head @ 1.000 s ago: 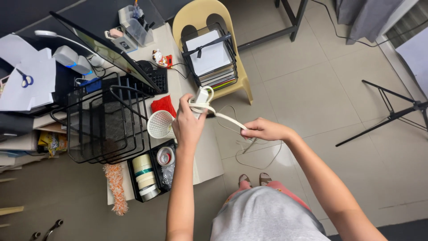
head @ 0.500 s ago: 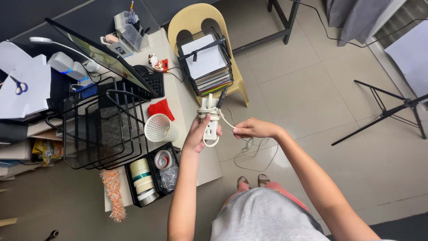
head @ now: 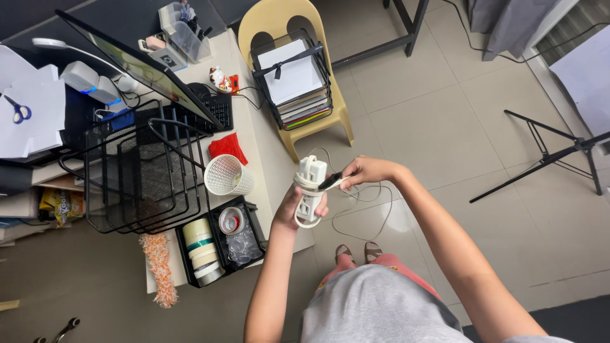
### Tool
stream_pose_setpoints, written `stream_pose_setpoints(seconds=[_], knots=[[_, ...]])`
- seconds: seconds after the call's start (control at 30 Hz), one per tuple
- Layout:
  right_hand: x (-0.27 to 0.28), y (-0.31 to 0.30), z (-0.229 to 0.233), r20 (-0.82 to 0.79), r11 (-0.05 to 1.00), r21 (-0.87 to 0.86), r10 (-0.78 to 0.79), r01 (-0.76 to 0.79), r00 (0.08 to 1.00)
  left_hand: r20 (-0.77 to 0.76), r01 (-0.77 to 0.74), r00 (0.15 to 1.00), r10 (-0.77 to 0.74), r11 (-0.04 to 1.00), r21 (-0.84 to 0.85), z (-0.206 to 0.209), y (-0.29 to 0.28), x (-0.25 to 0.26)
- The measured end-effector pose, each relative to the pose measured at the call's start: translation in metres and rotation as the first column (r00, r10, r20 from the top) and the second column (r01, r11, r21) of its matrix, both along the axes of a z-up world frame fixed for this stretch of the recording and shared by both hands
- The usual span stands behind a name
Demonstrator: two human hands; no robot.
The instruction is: The person picks up a white power strip with a long cord from a chair and proceeds to coil the cord by hand. They wrap the cord around the power strip multiple times to create a neat bundle and then place the coiled item into a white mesh cup on the desk.
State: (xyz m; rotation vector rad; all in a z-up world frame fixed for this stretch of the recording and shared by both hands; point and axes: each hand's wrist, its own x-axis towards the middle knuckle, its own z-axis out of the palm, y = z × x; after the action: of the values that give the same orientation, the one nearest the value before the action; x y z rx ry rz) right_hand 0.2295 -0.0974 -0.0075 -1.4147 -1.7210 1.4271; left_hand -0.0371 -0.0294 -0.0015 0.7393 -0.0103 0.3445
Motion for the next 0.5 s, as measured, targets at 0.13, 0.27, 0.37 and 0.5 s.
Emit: stream_pose_setpoints(seconds=[0.13,0.27,0.37,0.5], knots=[[0.007,0.006,-0.012,0.006,0.999,0.032,0.043,-0.043,0.999,0.069,0.021,0.998,-0.014,0.995,-0.102,0.019,-0.003,-0.001],[0.016,0.02,-0.033,0.244,0.98,0.19,0.014,-0.062,0.97,-0.141,0.066,0.989,-0.043,0.985,0.159,0.006,-0.005,-0.001],[0.013,0.025,-0.009,0.557,0.944,0.314,-0.095,-0.103,0.825,-0.336,0.101,0.932,0.137,0.792,0.602,0.007,-0.018,0.006],[-0.003,0.027,0.04,0.829,0.875,0.434,-0.295,-0.214,0.474,-0.215,0.144,0.812,0.542,0.172,0.975,0.047,-0.048,0.025]])
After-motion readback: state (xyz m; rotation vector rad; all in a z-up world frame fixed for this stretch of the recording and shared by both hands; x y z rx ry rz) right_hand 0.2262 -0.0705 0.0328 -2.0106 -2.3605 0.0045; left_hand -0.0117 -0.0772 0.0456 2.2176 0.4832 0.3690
